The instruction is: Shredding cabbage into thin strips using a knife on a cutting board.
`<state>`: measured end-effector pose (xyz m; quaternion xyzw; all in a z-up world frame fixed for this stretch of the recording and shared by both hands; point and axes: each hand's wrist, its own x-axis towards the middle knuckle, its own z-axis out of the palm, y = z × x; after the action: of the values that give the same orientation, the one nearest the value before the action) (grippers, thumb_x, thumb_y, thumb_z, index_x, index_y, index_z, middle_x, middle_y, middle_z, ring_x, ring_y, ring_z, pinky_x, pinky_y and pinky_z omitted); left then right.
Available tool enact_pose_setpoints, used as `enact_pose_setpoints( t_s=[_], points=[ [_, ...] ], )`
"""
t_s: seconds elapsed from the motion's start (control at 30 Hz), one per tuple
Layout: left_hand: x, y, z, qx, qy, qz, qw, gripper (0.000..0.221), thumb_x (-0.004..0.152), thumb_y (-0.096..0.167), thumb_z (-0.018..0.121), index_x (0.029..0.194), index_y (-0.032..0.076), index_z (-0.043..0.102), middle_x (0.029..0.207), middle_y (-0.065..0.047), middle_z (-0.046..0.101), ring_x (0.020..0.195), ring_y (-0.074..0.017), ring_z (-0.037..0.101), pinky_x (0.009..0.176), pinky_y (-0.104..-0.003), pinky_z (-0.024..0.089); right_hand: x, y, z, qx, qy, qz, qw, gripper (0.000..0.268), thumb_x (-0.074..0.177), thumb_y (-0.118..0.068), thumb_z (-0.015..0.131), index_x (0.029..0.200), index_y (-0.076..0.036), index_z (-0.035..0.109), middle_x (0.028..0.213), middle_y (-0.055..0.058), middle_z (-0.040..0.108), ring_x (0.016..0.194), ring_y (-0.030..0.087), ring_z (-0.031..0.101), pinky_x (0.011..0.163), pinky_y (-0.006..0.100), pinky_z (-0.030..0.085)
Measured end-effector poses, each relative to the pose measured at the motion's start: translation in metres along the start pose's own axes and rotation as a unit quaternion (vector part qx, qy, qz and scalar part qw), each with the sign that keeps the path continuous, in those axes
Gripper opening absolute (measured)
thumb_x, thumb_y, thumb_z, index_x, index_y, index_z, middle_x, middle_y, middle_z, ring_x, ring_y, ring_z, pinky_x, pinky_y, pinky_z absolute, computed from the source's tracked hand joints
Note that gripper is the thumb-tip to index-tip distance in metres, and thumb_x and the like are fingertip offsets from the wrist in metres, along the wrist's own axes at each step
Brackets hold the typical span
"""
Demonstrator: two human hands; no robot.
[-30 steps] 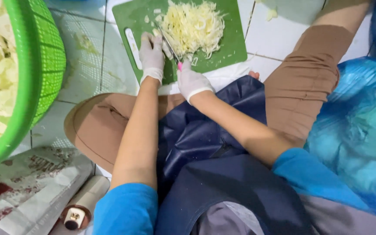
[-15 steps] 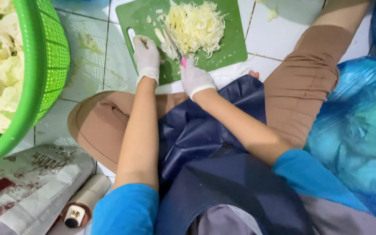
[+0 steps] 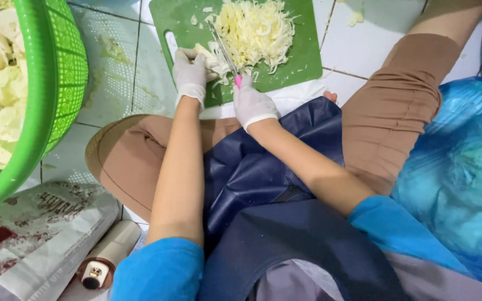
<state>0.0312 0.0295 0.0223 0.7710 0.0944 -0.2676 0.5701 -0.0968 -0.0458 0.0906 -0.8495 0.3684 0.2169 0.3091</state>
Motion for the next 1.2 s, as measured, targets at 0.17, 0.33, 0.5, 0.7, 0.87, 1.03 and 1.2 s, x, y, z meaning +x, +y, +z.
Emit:
enact_pose_setpoints(
  t_s=[0.17, 0.33, 0.5, 0.7, 0.87, 1.03, 1.2],
  points=[
    [-0.015, 0.003, 0.008, -0.014, 0.038, 0.057, 0.998, 0.027, 0.084, 0.0, 0.055, 0.106, 0.008, 0.043, 0.064, -0.004, 0.052, 0.041, -0.0125, 0.054, 0.039, -0.025, 0.053, 0.006, 0.002, 0.019, -0.064, 0.003, -0.038, 0.997, 0.03, 0.096, -0.036, 0.036, 0.104, -0.007, 0.038, 0.085, 0.02, 0.064, 0.074, 0.043, 0.064, 0.069, 0.054, 0.047],
    [-0.014, -0.012, 0.011, 0.124, 0.063, 0.161, 0.977, 0.02, 0.084, 0.009, 0.056, 0.102, 0.017, 0.049, 0.064, -0.002, 0.057, 0.051, -0.0158, 0.059, 0.048, -0.031, 0.051, 0.021, 0.006, 0.022, -0.082, -0.017, -0.067, 0.994, 0.018, 0.09, -0.015, 0.038, 0.104, -0.004, 0.04, 0.083, 0.023, 0.064, 0.076, 0.043, 0.064, 0.071, 0.052, 0.048],
    [-0.007, -0.012, 0.006, 0.155, 0.074, 0.195, 0.966, 0.019, 0.082, 0.01, 0.051, 0.099, 0.015, 0.053, 0.071, -0.004, 0.062, 0.06, -0.0185, 0.059, 0.061, -0.032, 0.05, 0.023, -0.001, 0.002, -0.029, -0.038, -0.037, 0.998, 0.024, 0.095, -0.026, 0.033, 0.107, -0.006, 0.038, 0.085, 0.026, 0.063, 0.08, 0.044, 0.062, 0.075, 0.052, 0.045],
    [-0.009, -0.006, 0.007, 0.084, 0.045, 0.13, 0.987, 0.005, 0.086, 0.012, 0.054, 0.089, 0.012, 0.051, 0.068, 0.0, 0.06, 0.048, -0.01, 0.054, 0.04, -0.025, 0.046, 0.007, 0.001, 0.0, -0.026, 0.008, -0.065, 0.998, 0.032, 0.096, -0.033, 0.033, 0.108, -0.004, 0.037, 0.076, 0.022, 0.065, 0.074, 0.046, 0.063, 0.068, 0.055, 0.046],
    [0.001, -0.024, 0.009, 0.142, 0.061, 0.256, 0.954, 0.009, 0.083, 0.009, 0.055, 0.09, 0.008, 0.05, 0.074, -0.003, 0.062, 0.061, -0.0184, 0.059, 0.061, -0.032, 0.049, 0.015, 0.004, 0.012, -0.023, -0.039, -0.04, 0.998, 0.021, 0.092, -0.024, 0.035, 0.106, -0.01, 0.042, 0.094, 0.02, 0.063, 0.083, 0.04, 0.062, 0.077, 0.049, 0.046],
    [-0.005, -0.015, 0.006, 0.1, 0.046, 0.168, 0.98, 0.011, 0.086, 0.011, 0.053, 0.094, 0.008, 0.046, 0.071, -0.004, 0.059, 0.052, -0.0151, 0.055, 0.05, -0.029, 0.048, 0.03, 0.011, 0.015, -0.02, -0.012, -0.049, 0.999, 0.028, 0.094, -0.031, 0.03, 0.106, -0.007, 0.041, 0.091, 0.021, 0.064, 0.08, 0.043, 0.061, 0.074, 0.052, 0.045],
    [-0.013, -0.009, 0.004, 0.012, 0.038, 0.091, 0.995, 0.01, 0.088, 0.013, 0.048, 0.088, 0.006, 0.04, 0.064, -0.005, 0.055, 0.038, -0.0133, 0.053, 0.037, -0.026, 0.049, 0.007, 0.014, 0.007, -0.026, 0.028, -0.074, 0.997, 0.037, 0.097, -0.037, 0.027, 0.106, -0.002, 0.037, 0.072, 0.024, 0.064, 0.072, 0.048, 0.062, 0.066, 0.056, 0.046]
  ],
)
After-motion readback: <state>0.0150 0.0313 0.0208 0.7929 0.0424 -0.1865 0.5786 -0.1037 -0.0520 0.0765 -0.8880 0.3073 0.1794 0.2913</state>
